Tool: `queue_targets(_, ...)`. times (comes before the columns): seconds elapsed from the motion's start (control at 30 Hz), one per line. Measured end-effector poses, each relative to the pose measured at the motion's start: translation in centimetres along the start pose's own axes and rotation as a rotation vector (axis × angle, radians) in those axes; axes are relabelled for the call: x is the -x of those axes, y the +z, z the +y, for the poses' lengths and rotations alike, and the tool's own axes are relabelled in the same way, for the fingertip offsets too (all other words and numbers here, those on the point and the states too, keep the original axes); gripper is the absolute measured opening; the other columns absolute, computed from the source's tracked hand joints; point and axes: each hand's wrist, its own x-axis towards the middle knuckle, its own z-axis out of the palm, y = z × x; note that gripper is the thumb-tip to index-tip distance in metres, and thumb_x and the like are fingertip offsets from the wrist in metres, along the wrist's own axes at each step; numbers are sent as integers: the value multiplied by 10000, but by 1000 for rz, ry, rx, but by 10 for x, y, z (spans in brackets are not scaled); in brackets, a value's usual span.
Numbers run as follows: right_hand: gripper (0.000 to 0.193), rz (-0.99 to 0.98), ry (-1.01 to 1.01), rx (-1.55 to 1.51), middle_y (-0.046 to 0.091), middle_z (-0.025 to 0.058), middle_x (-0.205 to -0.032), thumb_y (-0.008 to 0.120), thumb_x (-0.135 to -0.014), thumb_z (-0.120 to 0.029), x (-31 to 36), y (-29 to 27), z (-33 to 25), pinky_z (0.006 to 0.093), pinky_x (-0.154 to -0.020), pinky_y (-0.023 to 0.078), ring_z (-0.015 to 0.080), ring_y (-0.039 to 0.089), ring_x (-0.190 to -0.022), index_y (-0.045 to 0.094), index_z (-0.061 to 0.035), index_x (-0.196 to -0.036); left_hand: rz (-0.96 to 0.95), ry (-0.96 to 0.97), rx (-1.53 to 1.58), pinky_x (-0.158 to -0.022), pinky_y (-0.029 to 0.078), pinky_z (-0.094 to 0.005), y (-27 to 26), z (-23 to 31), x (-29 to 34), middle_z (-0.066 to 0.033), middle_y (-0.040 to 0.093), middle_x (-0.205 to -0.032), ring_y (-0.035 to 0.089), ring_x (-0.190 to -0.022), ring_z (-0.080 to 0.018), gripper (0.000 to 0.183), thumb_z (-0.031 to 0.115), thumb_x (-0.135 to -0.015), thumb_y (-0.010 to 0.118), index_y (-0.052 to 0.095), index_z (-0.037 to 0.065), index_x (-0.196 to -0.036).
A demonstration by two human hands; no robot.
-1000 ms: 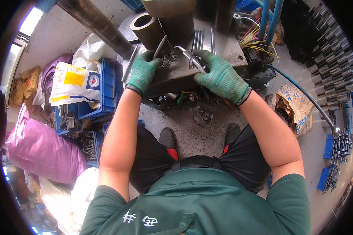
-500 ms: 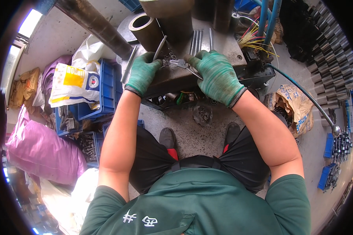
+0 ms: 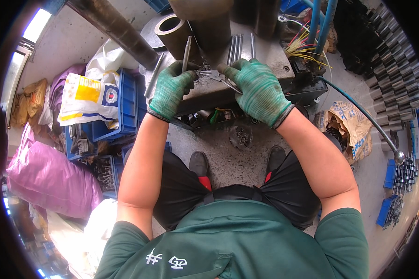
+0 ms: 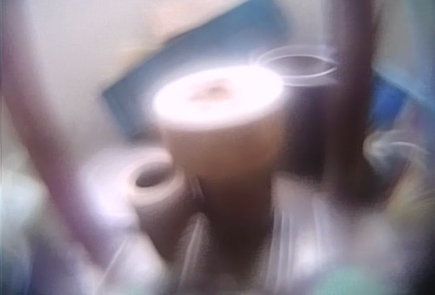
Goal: The person holds and looks at a small metal tube and a cluster of thin metal pins while wearing green gloves, then puts them down on a workbench.
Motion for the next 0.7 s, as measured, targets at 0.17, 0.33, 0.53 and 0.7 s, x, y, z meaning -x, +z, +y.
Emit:
queue_targets(0.17,573,-17,0,-33,718,126,-1149,723,-768,22,-1,0,4,435,-938,573,348,678,-1053,706,-124,-1322,4,50,15,-613,460,-243,-1,-4,0,-35,660,-834,569,-683,-95,272,130,-946,645,699,-6,-1175)
queue_targets(0.33,543,-63,223,-389,723,169,-1197,641,-839,20,-1,-7,17,407,-987,560,340,709,-1078,672,-85,-1371,4,32,137,-664,496,-255,0,-4,4,-73,713,-935,603,-741,-112,354,143,-994,567,671,-17,-1292)
queue_targets(0.53,496,-59,387,-502,744,188,-1236,673,-929,-93,-7,-35,18,336,-1015,532,245,716,-1114,638,-53,-1422,3,91,98,-764,519,-281,-4,-8,5,-86,713,-1011,628,-845,-139,365,141,-1011,563,667,-31,-1317)
queue_targets(0.7,509,-65,347,-522,754,176,-1198,691,-910,-92,-5,-31,24,326,-1009,531,200,710,-1080,646,-51,-1415,-32,199,36,-978,538,-325,-4,-11,6,-134,741,-1157,687,-1048,-207,344,49,-968,653,687,-22,-1302)
